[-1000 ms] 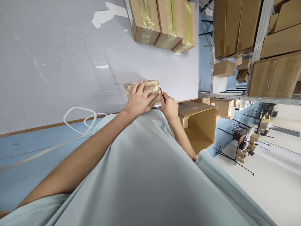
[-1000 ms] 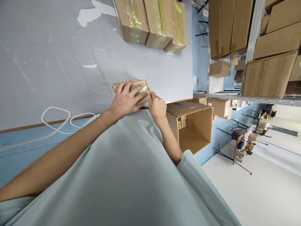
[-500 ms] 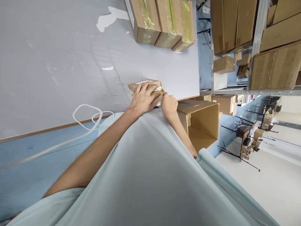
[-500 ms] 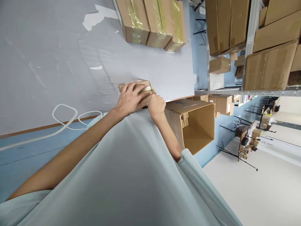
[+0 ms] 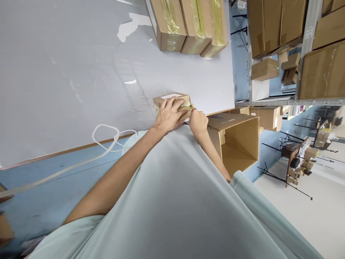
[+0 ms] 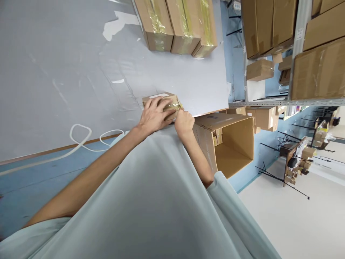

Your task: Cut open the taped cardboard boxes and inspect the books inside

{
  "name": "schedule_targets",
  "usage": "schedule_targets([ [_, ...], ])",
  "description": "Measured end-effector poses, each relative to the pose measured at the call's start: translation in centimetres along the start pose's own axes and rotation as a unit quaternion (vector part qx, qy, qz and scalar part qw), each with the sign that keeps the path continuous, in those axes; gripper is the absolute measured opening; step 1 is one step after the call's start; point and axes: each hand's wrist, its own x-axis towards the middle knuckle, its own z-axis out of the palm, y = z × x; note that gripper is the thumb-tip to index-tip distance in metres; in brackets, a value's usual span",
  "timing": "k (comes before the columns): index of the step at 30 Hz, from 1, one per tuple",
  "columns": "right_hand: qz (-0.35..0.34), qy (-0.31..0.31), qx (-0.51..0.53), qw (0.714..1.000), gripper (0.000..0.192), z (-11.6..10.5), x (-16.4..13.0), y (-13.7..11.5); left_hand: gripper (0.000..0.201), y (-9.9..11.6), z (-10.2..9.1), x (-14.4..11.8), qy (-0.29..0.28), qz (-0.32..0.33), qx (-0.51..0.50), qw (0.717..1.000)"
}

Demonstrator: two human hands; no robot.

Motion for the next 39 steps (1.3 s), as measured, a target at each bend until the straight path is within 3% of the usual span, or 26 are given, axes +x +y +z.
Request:
schedule_targets([
  [6, -0.007, -0.037, -0.009, 0.999, 0.041, -0.7, -0.1, 0.8, 0.033, -0.4, 0.7, -0.1, 0.007, -0.015, 0.018, 1.0],
  [12, -0.033, -0.043, 0.009, 0.998, 0.042, -1.1, 2.2, 0.6, 0.035, -0.4, 1.0, 0.3, 0.022, -0.033, 0.034, 0.999],
  [23, -0.107, -0.053, 0.046, 0.992, 0.049, 0.3, 2.3, 4.8, 0.034, -1.0, 1.1, -0.3, 0.054, -0.039, 0.032, 0.997],
  [31, -0.109, -0.056, 0.027, 0.992, 0.052, -0.2, 1.1, 4.7, 0.031, -1.4, 0.7, -0.5, 0.036, -0.047, 0.047, 0.997],
  [39, -0.099, -0.061, 0.02, 0.993, 0.05, -0.8, 1.9, 3.8, 0.028, -1.4, 0.8, -0.5, 0.033, -0.07, 0.017, 0.997],
])
